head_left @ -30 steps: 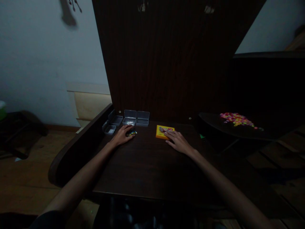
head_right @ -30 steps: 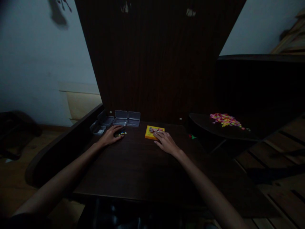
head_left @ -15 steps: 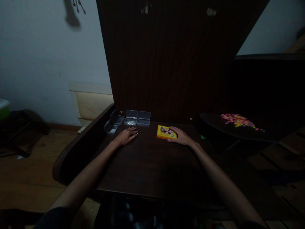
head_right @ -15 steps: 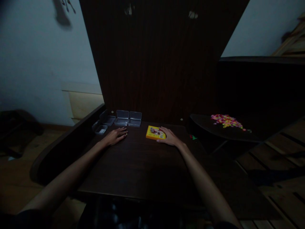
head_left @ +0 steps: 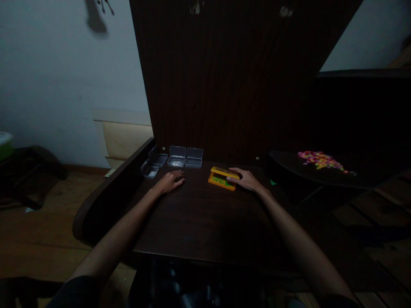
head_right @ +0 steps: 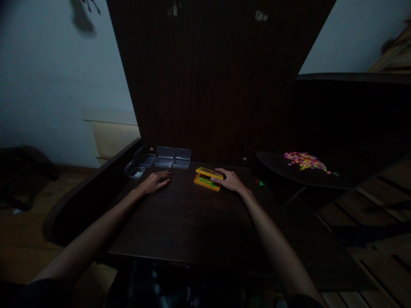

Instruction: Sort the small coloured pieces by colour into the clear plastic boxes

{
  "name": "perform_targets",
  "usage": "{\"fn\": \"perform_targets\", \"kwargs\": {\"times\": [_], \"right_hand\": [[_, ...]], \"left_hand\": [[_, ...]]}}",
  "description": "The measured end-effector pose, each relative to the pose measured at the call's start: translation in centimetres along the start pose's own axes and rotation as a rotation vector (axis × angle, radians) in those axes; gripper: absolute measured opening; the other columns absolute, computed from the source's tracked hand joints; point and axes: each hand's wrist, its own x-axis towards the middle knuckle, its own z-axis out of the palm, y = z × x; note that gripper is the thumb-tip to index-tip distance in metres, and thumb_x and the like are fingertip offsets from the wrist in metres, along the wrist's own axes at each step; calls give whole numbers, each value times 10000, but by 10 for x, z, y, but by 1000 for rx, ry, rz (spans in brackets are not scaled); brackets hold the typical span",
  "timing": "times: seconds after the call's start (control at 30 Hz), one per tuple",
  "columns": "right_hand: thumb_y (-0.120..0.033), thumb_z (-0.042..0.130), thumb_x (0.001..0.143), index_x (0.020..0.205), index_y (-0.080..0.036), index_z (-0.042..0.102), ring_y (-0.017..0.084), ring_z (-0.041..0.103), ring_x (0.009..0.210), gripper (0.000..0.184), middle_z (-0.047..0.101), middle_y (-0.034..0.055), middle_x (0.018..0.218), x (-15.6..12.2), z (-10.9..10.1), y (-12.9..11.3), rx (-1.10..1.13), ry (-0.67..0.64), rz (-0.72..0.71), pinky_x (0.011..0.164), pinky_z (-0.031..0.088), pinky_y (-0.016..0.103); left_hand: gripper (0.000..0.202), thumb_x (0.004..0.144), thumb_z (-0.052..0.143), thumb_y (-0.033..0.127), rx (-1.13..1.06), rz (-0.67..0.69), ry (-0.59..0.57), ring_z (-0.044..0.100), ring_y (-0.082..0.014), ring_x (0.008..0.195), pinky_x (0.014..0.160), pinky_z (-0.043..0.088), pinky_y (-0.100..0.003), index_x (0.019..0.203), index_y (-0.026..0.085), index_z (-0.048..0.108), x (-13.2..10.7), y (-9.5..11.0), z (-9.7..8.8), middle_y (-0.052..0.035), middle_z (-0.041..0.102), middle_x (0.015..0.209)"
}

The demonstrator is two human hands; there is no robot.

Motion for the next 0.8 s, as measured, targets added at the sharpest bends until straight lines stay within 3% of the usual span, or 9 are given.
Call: {"fn": "perform_targets", "kwargs": {"times": [0.2, 0.37, 0.47, 0.67, 0.73, 0.8], "right_hand": [[-558, 539, 811, 1030, -201, 679, 237, 649, 917, 441, 706, 63, 1008, 6, 2, 5, 231, 155, 55, 806, 525, 376], [-429, 679, 743, 802, -146, 685, 183, 642, 643, 289, 703, 56, 762, 12, 13, 20, 621, 212, 222, 529, 560, 291], [-362, 708, 735, 768, -141, 665, 169, 639, 586, 228, 698, 64, 710, 13, 17, 23, 714, 213, 278, 470, 565, 273], [-200, 634, 797, 809, -130, 623, 148, 639, 525, 72, 691, 50, 663, 7, 18, 15, 895, 228, 384, 455, 578, 280], [-163, 592, 816, 829, -135, 611, 146, 648, 543, 37, 699, 46, 693, 3, 19, 10, 958, 239, 407, 485, 591, 300], [-150, 568, 825, 836, -145, 601, 148, 663, 588, 35, 707, 44, 737, 0, 21, 6, 1010, 248, 419, 535, 606, 331]], "left_hand": [[456, 868, 416, 474, 17, -9, 68, 538, -242, 1197, 1038, 421, -386, 1160, 180, 604, -1, 1, -1, -102, 620, 1229], [437, 868, 446, 431, 138, 77, 207, 444, -259, 1265, 1097, 338, -435, 1201, 182, 580, -1, 15, 2, -105, 594, 1248], [413, 905, 390, 410, 163, 126, 179, 462, -255, 1234, 1087, 339, -426, 1161, 167, 604, 3, 37, 14, -108, 612, 1220], [536, 922, 313, 507, 65, -144, 153, 421, -278, 1276, 1074, 342, -417, 1190, 112, 557, 14, 96, 42, -151, 593, 1246], [545, 934, 268, 497, 25, -188, 79, 402, -291, 1301, 1108, 286, -437, 1155, 107, 579, 16, 110, 49, -151, 608, 1225], [532, 934, 272, 491, -37, -178, 46, 350, -307, 1344, 1145, 197, -477, 1202, 130, 556, 18, 118, 55, -129, 542, 1329]]}}
